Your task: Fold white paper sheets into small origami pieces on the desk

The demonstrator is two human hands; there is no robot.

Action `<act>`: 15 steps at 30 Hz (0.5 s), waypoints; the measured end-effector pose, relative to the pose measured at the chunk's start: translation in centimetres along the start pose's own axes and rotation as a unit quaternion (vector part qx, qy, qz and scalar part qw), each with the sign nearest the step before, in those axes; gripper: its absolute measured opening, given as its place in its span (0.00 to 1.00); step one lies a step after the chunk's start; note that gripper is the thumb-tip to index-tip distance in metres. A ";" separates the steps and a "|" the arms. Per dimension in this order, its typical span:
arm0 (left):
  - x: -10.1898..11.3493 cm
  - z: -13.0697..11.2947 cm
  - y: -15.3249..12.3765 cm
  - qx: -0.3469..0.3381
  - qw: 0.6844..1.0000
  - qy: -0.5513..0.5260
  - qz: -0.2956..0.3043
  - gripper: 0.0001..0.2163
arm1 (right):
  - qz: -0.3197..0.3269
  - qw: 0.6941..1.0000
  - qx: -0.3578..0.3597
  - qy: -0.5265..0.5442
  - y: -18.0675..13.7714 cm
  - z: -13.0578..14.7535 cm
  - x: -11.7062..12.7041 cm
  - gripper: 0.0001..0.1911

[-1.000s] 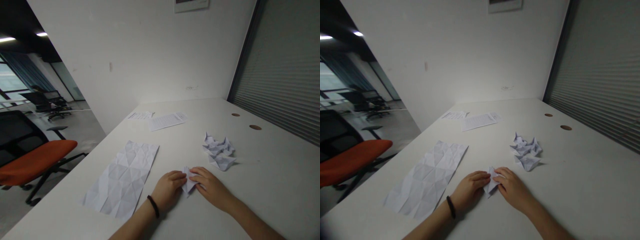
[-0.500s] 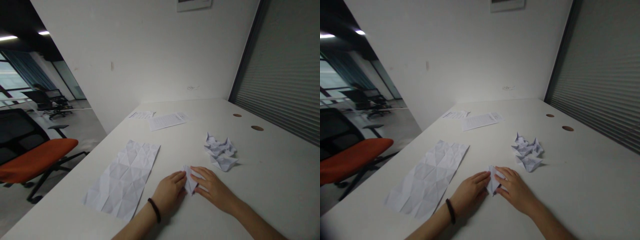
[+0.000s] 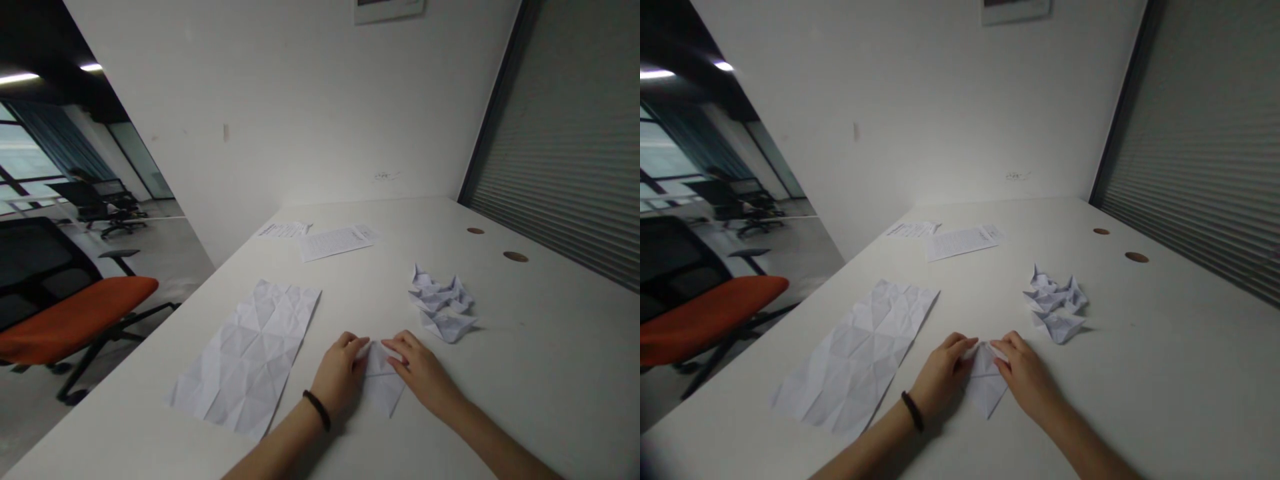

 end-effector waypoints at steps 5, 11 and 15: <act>-0.5 -0.8 -0.5 -0.069 0.997 -0.001 0.019 0.22 | 0.029 0.999 0.030 -0.014 -0.4 0.3 -0.1 0.13; -0.2 -0.4 -0.3 -0.022 0.994 -0.109 0.019 0.21 | 0.035 0.997 0.032 0.064 -0.5 0.6 0.0 0.10; 0.2 -0.4 -0.1 0.000 0.978 -0.209 0.005 0.19 | 0.034 0.987 0.023 0.158 -0.6 1.0 0.0 0.09</act>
Point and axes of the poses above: each hand's wrist, its own y-axis towards the middle knuckle, its own x-axis out of the back of the hand, z = x × y, the point moved 3 cm from there along y, towards the middle knuckle, and after that the axes turned 1 degree about z, right-handed, at the moved point
